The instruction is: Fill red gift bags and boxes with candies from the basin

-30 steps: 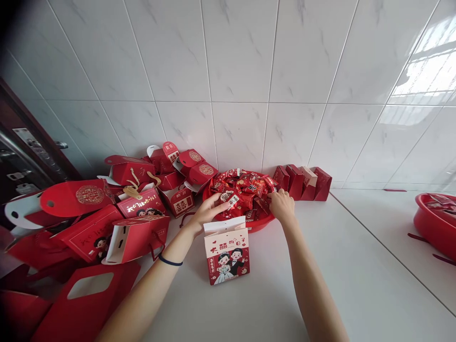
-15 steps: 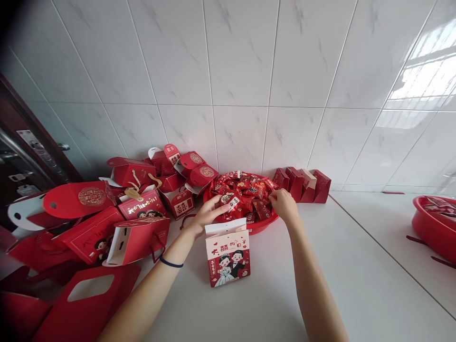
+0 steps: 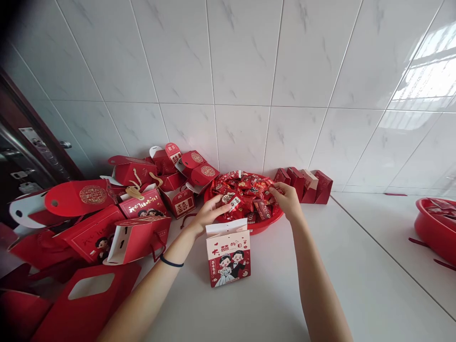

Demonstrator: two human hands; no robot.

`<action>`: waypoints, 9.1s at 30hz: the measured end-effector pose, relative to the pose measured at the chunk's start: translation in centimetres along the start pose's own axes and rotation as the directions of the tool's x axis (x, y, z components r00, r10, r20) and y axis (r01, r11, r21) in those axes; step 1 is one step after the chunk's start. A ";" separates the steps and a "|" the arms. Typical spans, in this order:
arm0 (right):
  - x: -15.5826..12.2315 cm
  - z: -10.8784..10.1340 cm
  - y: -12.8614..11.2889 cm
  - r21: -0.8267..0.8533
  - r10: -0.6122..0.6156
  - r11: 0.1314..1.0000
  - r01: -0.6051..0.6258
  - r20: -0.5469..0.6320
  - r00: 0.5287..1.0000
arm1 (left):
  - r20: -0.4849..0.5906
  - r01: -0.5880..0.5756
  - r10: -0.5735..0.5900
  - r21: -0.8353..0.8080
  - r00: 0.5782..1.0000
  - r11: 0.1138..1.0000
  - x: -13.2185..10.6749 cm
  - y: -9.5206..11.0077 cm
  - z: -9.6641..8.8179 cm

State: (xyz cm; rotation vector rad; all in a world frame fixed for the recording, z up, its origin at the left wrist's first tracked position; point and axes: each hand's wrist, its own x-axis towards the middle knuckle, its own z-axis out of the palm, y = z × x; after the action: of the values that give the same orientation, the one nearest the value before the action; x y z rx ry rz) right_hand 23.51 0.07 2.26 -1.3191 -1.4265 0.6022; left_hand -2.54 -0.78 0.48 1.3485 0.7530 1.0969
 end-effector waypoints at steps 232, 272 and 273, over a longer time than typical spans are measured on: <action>-5.8 3.1 -7.0 0.207 -0.221 0.967 0.150 0.386 0.895 | 0.338 -0.069 -0.092 0.435 0.937 0.898 -2.3 3.8 -1.8; -5.7 0.9 -6.5 -0.429 -0.032 0.848 0.311 0.544 0.839 | 0.362 -0.221 0.009 0.550 0.932 0.805 -2.1 3.8 -1.8; -5.6 1.0 -6.3 -0.437 -0.023 0.844 0.312 0.552 0.834 | 0.372 -0.241 0.022 0.554 0.928 0.797 -2.1 3.8 -1.7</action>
State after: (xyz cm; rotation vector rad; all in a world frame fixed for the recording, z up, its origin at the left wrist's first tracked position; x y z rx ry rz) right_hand 19.24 -6.48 5.52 -1.4655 -2.2657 0.4955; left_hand -5.57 -2.53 3.64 2.0988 0.7707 0.7047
